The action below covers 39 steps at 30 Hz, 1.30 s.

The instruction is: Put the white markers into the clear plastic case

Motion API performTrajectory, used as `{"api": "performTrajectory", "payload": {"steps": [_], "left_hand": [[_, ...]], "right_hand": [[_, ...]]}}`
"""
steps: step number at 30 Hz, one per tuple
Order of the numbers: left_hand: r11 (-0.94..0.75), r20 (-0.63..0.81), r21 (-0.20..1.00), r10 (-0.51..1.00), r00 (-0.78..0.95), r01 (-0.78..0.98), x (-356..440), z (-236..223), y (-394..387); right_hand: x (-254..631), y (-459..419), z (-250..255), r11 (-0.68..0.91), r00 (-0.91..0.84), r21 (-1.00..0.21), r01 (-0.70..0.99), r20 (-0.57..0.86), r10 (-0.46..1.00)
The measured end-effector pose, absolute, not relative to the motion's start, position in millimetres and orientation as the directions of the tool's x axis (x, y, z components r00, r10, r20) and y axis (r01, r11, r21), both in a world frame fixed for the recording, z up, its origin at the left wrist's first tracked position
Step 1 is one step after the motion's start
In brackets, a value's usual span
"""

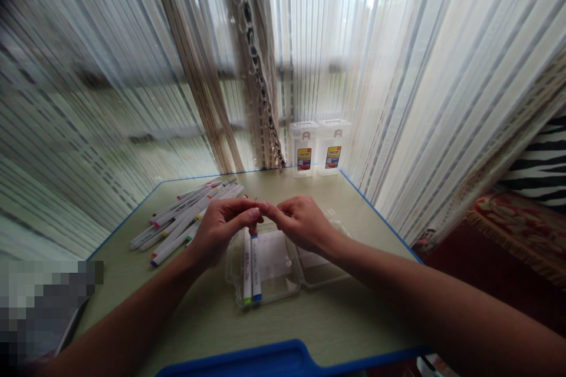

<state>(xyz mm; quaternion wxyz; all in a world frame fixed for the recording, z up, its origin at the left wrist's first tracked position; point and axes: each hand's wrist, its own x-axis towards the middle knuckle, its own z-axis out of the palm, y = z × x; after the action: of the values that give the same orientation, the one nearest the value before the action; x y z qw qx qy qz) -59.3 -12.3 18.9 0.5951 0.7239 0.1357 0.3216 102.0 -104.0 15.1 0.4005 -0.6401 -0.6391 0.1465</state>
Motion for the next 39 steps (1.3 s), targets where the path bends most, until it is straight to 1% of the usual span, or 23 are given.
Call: {"api": "performTrajectory", "payload": {"steps": [3, 6, 12, 15, 18, 21, 27, 34, 39], "left_hand": [[-0.31, 0.295, 0.944, 0.636, 0.713, -0.114, -57.6, 19.7, -13.2], [-0.329, 0.267, 0.943, 0.672, 0.691, -0.045, -55.9, 18.2, -11.7], [-0.3, 0.227, 0.954, 0.66, 0.716, -0.026, -55.6, 15.2, -7.0], [-0.273, 0.203, 0.962, 0.665, 0.719, -0.019, -55.5, 15.8, -6.9], [-0.25, 0.191, 0.968, 0.667, 0.72, -0.025, -55.1, 16.0, -6.9], [-0.254, 0.22, 0.965, 0.641, 0.736, -0.067, -55.3, 15.9, -6.3], [-0.341, 0.28, 0.936, 0.589, 0.758, -0.08, -59.4, 17.1, -6.5], [-0.274, 0.264, 0.952, 0.522, 0.811, -0.134, -63.3, 15.3, -6.3], [-0.287, 0.275, 0.948, 0.525, 0.805, -0.137, -63.3, 16.6, -8.1]], "right_hand": [[102.2, -103.3, 14.9, 0.143, 0.137, -0.678, 0.721, 0.341, 0.93], [102.1, -103.3, 13.4, 0.135, 0.132, -0.622, 0.771, 0.364, 0.922], [100.0, -105.4, 12.6, 0.156, 0.08, -0.503, 0.85, 0.416, 0.906], [99.9, -105.4, 12.4, 0.172, 0.054, -0.483, 0.858, 0.418, 0.907], [100.9, -104.6, 11.4, 0.172, 0.055, -0.486, 0.857, 0.417, 0.907], [102.1, -103.8, 10.7, 0.152, 0.088, -0.508, 0.848, 0.418, 0.904], [103.5, -102.8, 11.0, 0.108, 0.16, -0.555, 0.825, 0.411, 0.897], [106.1, -101.9, 8.5, 0.05, 0.222, -0.57, 0.82, 0.397, 0.89], [106.6, -102.1, 8.5, 0.064, 0.21, -0.616, 0.785, 0.363, 0.908]]}}
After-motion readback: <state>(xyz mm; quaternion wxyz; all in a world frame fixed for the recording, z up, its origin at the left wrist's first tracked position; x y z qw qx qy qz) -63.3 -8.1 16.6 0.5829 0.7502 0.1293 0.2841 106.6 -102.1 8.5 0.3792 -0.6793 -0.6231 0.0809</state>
